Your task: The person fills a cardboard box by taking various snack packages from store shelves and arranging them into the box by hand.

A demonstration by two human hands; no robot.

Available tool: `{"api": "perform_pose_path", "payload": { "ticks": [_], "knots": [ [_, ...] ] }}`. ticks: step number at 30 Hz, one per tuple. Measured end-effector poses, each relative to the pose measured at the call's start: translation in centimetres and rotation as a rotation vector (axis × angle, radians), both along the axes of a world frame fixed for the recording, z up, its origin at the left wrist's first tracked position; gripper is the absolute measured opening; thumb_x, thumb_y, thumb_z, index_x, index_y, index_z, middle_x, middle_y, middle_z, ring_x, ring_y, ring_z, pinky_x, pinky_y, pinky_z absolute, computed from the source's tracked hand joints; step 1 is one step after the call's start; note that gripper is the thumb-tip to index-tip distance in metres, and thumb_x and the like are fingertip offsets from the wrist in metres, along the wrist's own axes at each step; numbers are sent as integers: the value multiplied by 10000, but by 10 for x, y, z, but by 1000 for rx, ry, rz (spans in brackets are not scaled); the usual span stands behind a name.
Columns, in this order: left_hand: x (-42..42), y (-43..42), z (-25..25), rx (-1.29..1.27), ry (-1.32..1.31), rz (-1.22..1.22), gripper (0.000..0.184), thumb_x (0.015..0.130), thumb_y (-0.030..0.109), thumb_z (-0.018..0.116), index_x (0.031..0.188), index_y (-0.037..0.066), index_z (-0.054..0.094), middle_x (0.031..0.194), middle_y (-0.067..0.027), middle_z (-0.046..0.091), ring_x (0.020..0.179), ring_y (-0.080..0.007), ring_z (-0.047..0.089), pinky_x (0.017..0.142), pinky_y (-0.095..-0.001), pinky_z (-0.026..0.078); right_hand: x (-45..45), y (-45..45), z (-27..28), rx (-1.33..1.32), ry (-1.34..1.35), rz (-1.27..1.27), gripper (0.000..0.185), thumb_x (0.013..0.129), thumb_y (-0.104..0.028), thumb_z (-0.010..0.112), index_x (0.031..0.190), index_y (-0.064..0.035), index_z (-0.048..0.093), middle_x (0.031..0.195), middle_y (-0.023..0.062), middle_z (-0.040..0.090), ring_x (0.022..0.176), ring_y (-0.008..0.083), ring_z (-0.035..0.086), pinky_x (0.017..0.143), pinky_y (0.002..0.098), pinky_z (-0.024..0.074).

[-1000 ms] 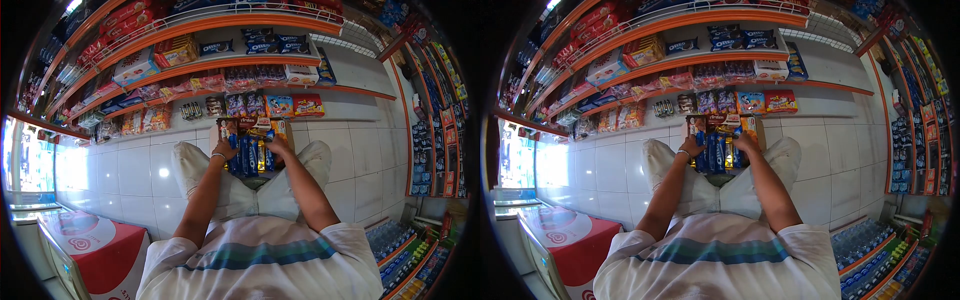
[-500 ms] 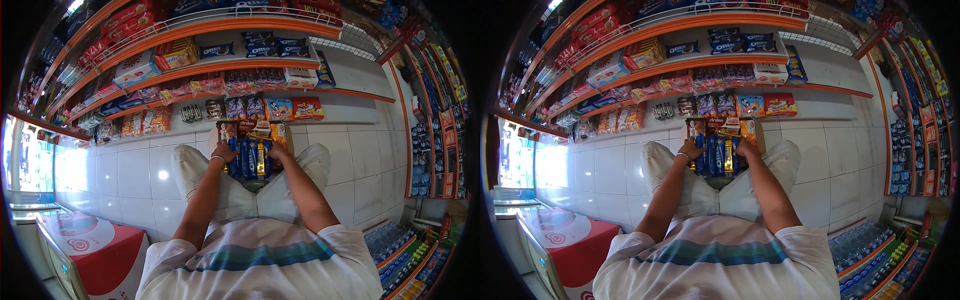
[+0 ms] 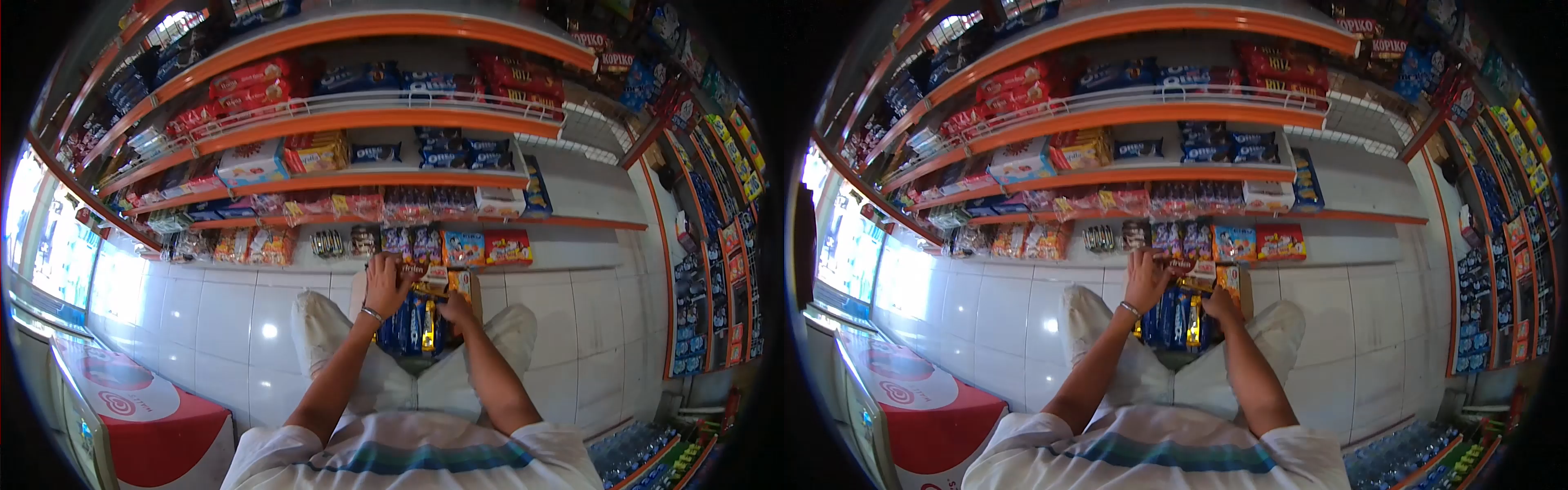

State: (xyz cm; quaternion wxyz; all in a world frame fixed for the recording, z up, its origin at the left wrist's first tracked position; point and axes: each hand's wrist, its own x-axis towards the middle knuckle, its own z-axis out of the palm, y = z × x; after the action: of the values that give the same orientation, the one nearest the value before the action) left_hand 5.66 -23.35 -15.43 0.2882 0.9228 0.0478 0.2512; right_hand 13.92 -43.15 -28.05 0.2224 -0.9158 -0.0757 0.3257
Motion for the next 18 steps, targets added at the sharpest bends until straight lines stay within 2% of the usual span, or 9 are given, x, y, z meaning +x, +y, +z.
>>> {"api": "perform_pose_path", "payload": {
  "ticks": [2, 4, 7, 8, 10, 12, 15, 16, 18],
  "knots": [
    [25, 3, 66, 63, -122, -91, 448, 830, 208, 617, 1193, 12, 442, 1149, -199, 440, 1051, -382, 433, 902, -458, 365, 11, 5, -3, -4, -11, 1, 681, 742, -325, 668, 1301, -24, 421, 1255, 211, 522, 1155, 319, 523, 936, 381, 436],
    [58, 9, 130, 175, -235, -188, 442, 857, 224, 588, 1207, 4, 432, 1167, -196, 439, 1075, -377, 431, 927, -452, 354, 4, 3, 11, 149, 72, -96, 606, 752, -296, 667, 1269, -45, 474, 1220, 197, 556, 1134, 311, 543, 930, 366, 436],
    [115, 14, 223, 398, -306, -191, 428, 902, 272, 511, 1225, 4, 425, 1205, -183, 444, 1108, -356, 431, 960, -450, 341, 11, 7, -26, 373, 28, -43, 585, 753, -276, 658, 1239, -2, 480, 1180, 230, 576, 1123, 337, 547, 924, 393, 443],
    [142, 18, 238, 447, -333, -225, 427, 914, 283, 481, 1235, 7, 422, 1212, -182, 448, 1124, -352, 429, 966, -449, 339, 5, 9, 9, 339, 24, -44, 539, 758, -273, 655, 1207, -11, 513, 1145, 227, 595, 1094, 343, 565, 914, 393, 452],
    [188, 22, 262, 510, -371, -260, 428, 926, 294, 450, 1245, 11, 419, 1220, -181, 452, 1140, -347, 428, 972, -448, 336, 8, 12, 6, 324, -31, -39, 519, 755, -272, 663, 1169, 14, 538, 1111, 238, 606, 1066, 360, 576, 897, 402, 467],
    [227, 23, 281, 541, -170, -263, 478, 937, 303, 430, 1321, 25, 369, 1309, -189, 412, 1226, -343, 383, 1037, -437, 281, 8, 11, 10, 337, -35, -35, 510, 753, -280, 667, 1147, 20, 547, 1111, 244, 604, 1068, 365, 573, 899, 406, 468],
    [302, 57, 265, 703, -86, -301, 514, 929, 341, 443, 1354, 63, 366, 1285, -211, 467, 1213, -348, 419, 1037, -413, 311, 17, 9, 3, 322, 7, -29, 539, 779, -271, 676, 1215, -10, 499, 1139, 187, 607, 1065, 306, 589, 891, 372, 466],
    [306, 56, 284, 432, 234, -405, 501, 902, 370, 517, 1321, 103, 452, 1253, -187, 528, 1163, -328, 487, 1016, -379, 360, 20, 9, -12, 386, 29, -41, 554, 782, -273, 678, 1234, -17, 486, 1127, 180, 611, 1050, 294, 594, 881, 367, 469],
    [314, 59, 301, 488, 269, -448, 462, 882, 381, 549, 1266, 126, 514, 1245, -169, 539, 1132, -321, 512, 994, -367, 380, 27, 8, -12, 460, 36, -41, 584, 794, -276, 678, 1277, -34, 457, 1103, 165, 617, 1023, 270, 600, 866, 358, 472]
  ]
}}
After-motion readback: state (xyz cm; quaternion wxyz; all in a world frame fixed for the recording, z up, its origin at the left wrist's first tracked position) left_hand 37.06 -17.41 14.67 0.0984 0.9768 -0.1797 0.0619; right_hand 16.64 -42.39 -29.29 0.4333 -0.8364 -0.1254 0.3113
